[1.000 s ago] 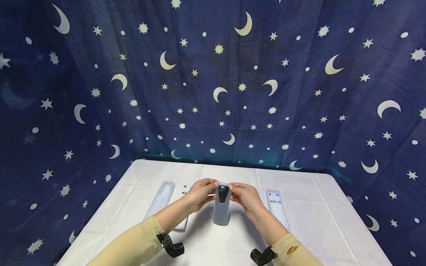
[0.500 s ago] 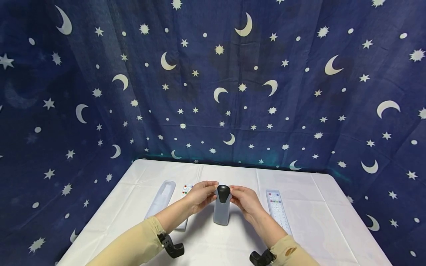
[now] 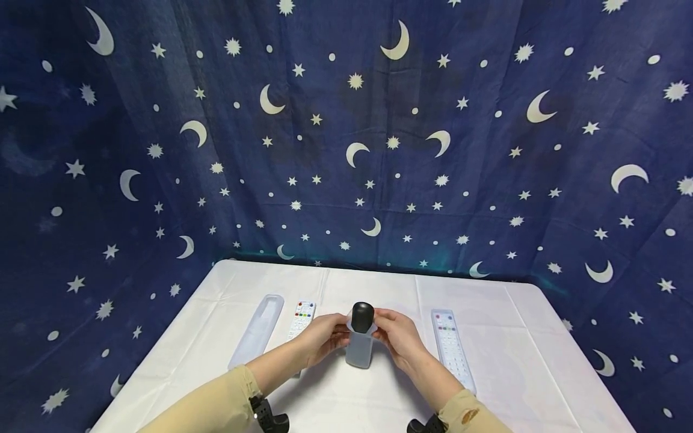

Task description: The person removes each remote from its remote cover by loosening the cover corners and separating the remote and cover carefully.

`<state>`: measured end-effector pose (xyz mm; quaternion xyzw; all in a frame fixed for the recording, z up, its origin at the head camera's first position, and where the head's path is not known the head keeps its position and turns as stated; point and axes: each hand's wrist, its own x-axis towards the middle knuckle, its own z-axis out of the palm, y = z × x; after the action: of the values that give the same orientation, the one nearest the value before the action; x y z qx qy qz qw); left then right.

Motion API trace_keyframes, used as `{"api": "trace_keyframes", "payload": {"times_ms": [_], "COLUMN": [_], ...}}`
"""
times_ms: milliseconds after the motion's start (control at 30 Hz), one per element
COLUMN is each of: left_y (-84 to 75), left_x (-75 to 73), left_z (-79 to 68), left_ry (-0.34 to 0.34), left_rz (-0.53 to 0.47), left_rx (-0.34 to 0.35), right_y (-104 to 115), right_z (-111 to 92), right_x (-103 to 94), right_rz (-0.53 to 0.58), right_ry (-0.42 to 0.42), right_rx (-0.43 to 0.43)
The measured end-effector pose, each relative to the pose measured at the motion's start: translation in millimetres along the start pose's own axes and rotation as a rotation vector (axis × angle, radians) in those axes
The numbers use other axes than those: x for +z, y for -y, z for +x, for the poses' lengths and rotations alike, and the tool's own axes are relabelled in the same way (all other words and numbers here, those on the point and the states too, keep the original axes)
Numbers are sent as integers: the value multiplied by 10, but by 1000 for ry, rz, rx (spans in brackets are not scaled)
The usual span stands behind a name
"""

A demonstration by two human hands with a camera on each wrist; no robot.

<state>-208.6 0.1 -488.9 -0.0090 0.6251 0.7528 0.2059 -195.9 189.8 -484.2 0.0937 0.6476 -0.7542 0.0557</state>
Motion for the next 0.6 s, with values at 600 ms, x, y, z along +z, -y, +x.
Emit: {"api": "trace_keyframes", "payload": {"times_ms": [600], "left_y": [-9], "left_x": [-36], "left_z": [-44], "left_ry": [17], "left_rz": [48], "left_rx": [35], "right_y": [-25], "right_z": [-145], "right_x": [-151], "right_rz": [-87], "right_ry": [22], "right_rx": [78]}}
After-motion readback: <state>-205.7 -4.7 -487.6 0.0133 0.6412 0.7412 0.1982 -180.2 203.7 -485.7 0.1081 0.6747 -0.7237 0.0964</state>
